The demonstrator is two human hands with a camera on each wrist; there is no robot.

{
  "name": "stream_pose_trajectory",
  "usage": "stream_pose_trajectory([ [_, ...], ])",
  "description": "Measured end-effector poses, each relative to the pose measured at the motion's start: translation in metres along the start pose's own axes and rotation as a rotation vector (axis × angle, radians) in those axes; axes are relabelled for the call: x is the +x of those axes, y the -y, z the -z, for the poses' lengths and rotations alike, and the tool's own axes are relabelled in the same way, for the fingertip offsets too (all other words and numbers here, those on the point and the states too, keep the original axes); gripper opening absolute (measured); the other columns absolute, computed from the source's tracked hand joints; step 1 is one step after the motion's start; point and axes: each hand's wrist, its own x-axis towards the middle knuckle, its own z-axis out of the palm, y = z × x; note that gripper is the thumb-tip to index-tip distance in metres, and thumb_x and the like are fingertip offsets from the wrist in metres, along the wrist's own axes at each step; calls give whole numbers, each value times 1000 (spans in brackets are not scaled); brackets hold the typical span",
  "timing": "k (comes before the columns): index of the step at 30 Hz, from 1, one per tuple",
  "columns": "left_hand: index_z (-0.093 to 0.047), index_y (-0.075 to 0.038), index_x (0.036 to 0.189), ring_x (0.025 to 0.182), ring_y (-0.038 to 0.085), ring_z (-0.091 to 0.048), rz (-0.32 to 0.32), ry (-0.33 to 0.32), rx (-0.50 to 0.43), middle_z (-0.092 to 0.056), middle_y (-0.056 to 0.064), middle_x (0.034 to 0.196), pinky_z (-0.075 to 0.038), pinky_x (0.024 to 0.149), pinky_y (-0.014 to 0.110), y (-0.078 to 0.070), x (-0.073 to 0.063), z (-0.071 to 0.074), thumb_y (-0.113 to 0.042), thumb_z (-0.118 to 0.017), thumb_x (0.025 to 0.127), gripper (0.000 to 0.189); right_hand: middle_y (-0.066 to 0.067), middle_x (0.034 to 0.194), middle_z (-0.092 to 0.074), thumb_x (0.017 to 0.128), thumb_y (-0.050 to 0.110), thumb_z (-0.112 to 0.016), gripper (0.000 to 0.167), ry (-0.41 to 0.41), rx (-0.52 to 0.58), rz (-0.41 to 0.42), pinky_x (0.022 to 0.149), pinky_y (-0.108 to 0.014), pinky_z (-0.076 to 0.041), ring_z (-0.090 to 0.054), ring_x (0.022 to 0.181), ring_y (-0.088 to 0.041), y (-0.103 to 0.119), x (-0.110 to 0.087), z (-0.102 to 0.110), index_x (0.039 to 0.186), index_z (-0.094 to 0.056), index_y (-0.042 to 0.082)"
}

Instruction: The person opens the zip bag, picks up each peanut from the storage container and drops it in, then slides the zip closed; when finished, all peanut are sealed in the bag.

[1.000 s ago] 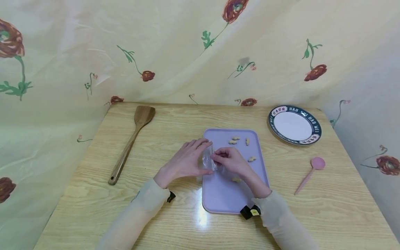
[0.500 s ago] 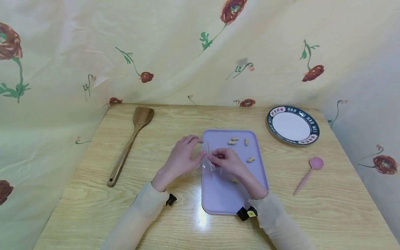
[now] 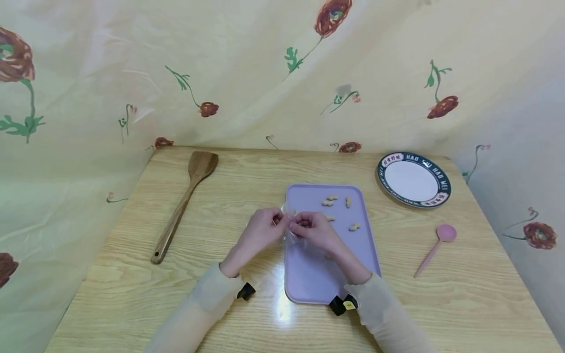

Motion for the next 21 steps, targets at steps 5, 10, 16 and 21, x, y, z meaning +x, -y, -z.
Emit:
stream_pose_trajectory([
  [5, -66, -8, 77, 51, 9, -46, 19, 11, -26, -54, -3, 61, -37, 45, 24, 2, 0, -1, -19, -58, 99, 26, -2, 75, -63, 96, 6, -64, 15, 21, 22, 1, 60, -21, -45, -56, 69, -11, -1, -1, -6, 96, -65, -8],
  [10, -62, -8, 73, 50, 10, -44, 65, 37, -53, -50, -3, 59, -35, 46, 24, 3, 1, -1, -18, -55, 100, 29, -2, 76, -64, 98, 7, -62, 15, 47, 47, 14, 63, -24, -47, -58, 71, -11, -3, 0, -8, 97, -64, -8],
  [16, -61, -9, 69, 46, 10, -44, 104, 54, -80, -52, -2, 55, -33, 44, 23, 2, 1, 1, -12, -51, 96, 29, -4, 76, -65, 100, 6, -59, 14, 68, 80, 21, 67, -27, -50, -60, 71, -13, -3, 0, -11, 96, -63, -8],
  [21, -65, -7, 72, 47, 11, -51, 131, 50, -107, -59, 1, 57, -38, 45, 23, 4, 2, 0, -10, -51, 95, 27, -6, 76, -65, 100, 6, -58, 14, 52, 92, -6, 67, -29, -51, -60, 71, -16, -2, 1, -14, 95, -63, -6],
])
